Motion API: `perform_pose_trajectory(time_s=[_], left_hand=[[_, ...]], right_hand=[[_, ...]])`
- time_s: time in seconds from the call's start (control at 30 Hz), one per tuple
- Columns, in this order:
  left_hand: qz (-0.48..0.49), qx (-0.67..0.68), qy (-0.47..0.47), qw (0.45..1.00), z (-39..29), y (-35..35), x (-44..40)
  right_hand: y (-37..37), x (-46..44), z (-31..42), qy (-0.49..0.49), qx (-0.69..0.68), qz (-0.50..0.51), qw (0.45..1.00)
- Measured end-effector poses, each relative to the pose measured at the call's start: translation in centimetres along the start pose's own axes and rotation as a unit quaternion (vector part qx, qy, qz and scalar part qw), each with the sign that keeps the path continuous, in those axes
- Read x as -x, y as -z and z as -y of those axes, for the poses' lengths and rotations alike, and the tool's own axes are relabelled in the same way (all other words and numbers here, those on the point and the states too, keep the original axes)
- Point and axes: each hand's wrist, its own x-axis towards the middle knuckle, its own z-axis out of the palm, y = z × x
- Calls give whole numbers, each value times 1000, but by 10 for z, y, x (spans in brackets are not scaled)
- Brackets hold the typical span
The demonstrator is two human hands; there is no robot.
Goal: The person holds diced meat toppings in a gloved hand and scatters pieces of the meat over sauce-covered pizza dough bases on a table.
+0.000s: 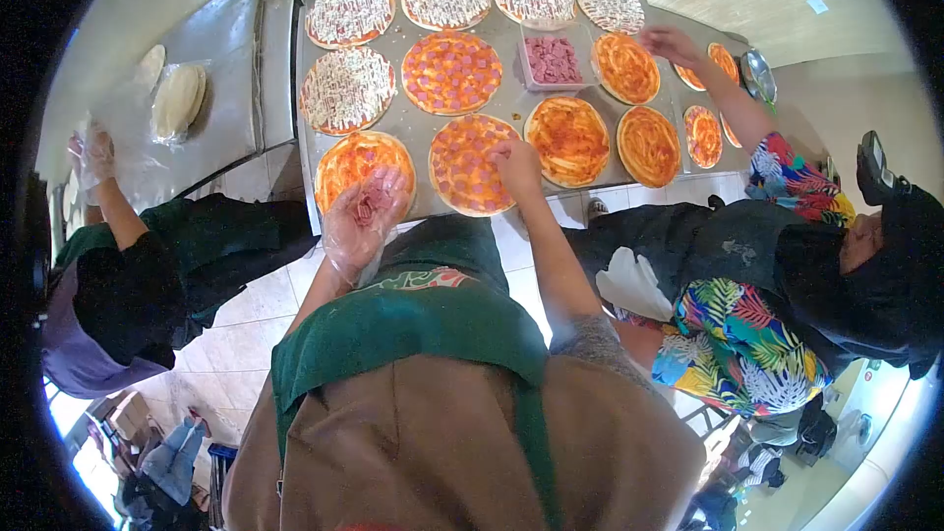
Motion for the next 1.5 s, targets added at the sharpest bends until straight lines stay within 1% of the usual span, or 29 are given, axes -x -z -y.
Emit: perform_pose_trajectory(time_s=[0.07, 0.17, 0.27, 0.37, 0.47, 0.57, 0.67, 0.77, 0.87, 0.97, 1.0, 1.07, 1.1, 1.13, 1.2, 1.23, 1.3, 1.4, 1.5], left_hand=[[-3, -7, -6, 1000, 1, 4, 1], [7, -6, -9, 1000, 1, 9, 3], [14, -13, -11, 1000, 1, 19, 6], [27, -22, -12, 999, 2, 27, 6], [46, -27, -14, 998, 3, 38, 3], [53, -16, -11, 998, 2, 44, 3], [60, -15, -12, 998, 1, 49, -1], [52, -23, -17, 998, 2, 49, -2], [52, -28, -21, 998, 2, 49, -2], [66, -32, -15, 997, 2, 50, -4], [70, -32, -18, 997, 0, 51, -4], [54, -77, -41, 995, 2, 49, -5], [43, -99, -54, 993, 3, 48, -7], [41, -76, -42, 995, 3, 48, -8], [73, -46, -12, 996, 1, 44, -7], [93, -32, 7, 995, 0, 44, -6], [134, -152, -59, 977, 3, 55, -8], [125, -89, -22, 988, -1, 64, -12], [126, -25, 17, 992, -5, 85, -23]], right_hand=[[-11, -1, -17, 12, -10, 3, 1000], [-28, -2, -33, -9, -25, -22, 999], [-37, 3, -36, 13, -20, -58, 998], [-38, 9, -27, -6, 65, -58, 996], [-35, 13, -25, -26, 49, -93, 994], [-32, 9, -39, -46, 70, -117, 990], [-34, 11, -48, 6, 115, -125, 986], [-35, 12, -51, 28, 151, -140, 978], [-32, 16, -48, 31, 116, -152, 981], [-29, 23, -43, 51, 112, -124, 985], [-27, 26, -35, 65, 79, -124, 987], [-28, 36, -8, 98, 10, -111, 989], [-31, 42, 13, 131, -24, -84, 988], [-33, 50, 37, 161, -57, -57, 984], [-44, 64, 70, 223, -133, 2, 966], [-49, 71, 87, 250, -123, 17, 960], [-54, 85, 117, 302, -102, 43, 947], [-63, 93, 138, 386, -46, -8, 921], [-74, 90, 137, 424, 2, 13, 906]])
